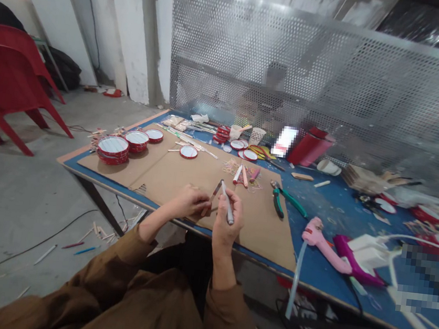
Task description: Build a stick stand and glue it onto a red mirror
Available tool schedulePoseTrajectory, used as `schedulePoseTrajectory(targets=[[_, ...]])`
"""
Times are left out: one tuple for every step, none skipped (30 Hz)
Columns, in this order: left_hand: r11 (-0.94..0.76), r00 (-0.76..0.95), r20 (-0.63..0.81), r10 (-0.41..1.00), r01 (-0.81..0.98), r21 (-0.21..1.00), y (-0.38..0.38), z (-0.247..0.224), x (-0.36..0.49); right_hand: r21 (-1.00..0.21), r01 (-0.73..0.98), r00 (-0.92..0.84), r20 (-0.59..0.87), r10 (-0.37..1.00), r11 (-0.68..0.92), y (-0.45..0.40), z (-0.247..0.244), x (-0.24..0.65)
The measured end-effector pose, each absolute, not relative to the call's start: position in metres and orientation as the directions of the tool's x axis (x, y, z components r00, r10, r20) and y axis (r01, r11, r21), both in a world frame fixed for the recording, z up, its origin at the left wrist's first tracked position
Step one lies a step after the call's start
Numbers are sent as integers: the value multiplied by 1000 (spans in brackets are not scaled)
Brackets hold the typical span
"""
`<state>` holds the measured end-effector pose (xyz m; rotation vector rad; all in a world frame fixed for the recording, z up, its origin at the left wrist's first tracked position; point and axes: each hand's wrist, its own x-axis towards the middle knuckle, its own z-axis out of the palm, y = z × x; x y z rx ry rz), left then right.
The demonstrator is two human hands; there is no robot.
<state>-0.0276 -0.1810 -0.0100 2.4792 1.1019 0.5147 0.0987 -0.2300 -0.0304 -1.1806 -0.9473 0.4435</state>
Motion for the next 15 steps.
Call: schedulePoseTrajectory(targets=[[-620, 627, 172, 759, 619, 482, -181, -10, -28, -920, 174, 557, 387, 735, 352, -230, -30, 99], [-620, 630, 169, 758, 616, 486, -181, -9, -28, -919, 174, 561, 387, 732, 353, -230, -30, 99], [-620, 631, 167, 757, 615, 488, -182, -9, -28, -918, 172, 567, 389, 726, 357, -230, -30, 99], [-620, 632, 165, 757, 616, 485, -182, -9, -28, -916, 169, 573, 391, 720, 363, -229, -31, 99], [-621, 632, 163, 757, 620, 479, -182, -8, -28, -916, 166, 576, 391, 718, 366, -229, -31, 99], [-621, 631, 161, 758, 625, 473, -182, -8, -28, -916, 165, 574, 390, 720, 364, -229, -31, 99], [-620, 629, 160, 761, 630, 467, -182, -8, -28, -918, 165, 571, 388, 724, 362, -229, -31, 99], [-619, 628, 159, 762, 633, 465, -182, -8, -28, -919, 163, 569, 385, 727, 359, -229, -31, 98], [-618, 628, 158, 762, 633, 467, -182, -8, -27, -920, 160, 570, 382, 728, 358, -229, -31, 98], [-616, 627, 156, 763, 632, 470, -182, -7, -27, -920, 157, 574, 380, 725, 358, -229, -31, 98], [-613, 625, 155, 765, 634, 472, -182, -7, -27, -920, 156, 579, 380, 722, 359, -230, -30, 98], [-610, 623, 153, 767, 634, 474, -182, -7, -28, -920, 157, 581, 380, 720, 359, -230, -30, 98], [-609, 624, 150, 767, 634, 477, -182, -7, -28, -920, 158, 578, 380, 722, 358, -230, -30, 98], [-607, 624, 147, 767, 634, 479, -183, -7, -28, -922, 160, 571, 379, 729, 354, -231, -30, 99], [-607, 625, 146, 767, 633, 481, -183, -7, -28, -924, 158, 561, 374, 738, 348, -231, -30, 99]])
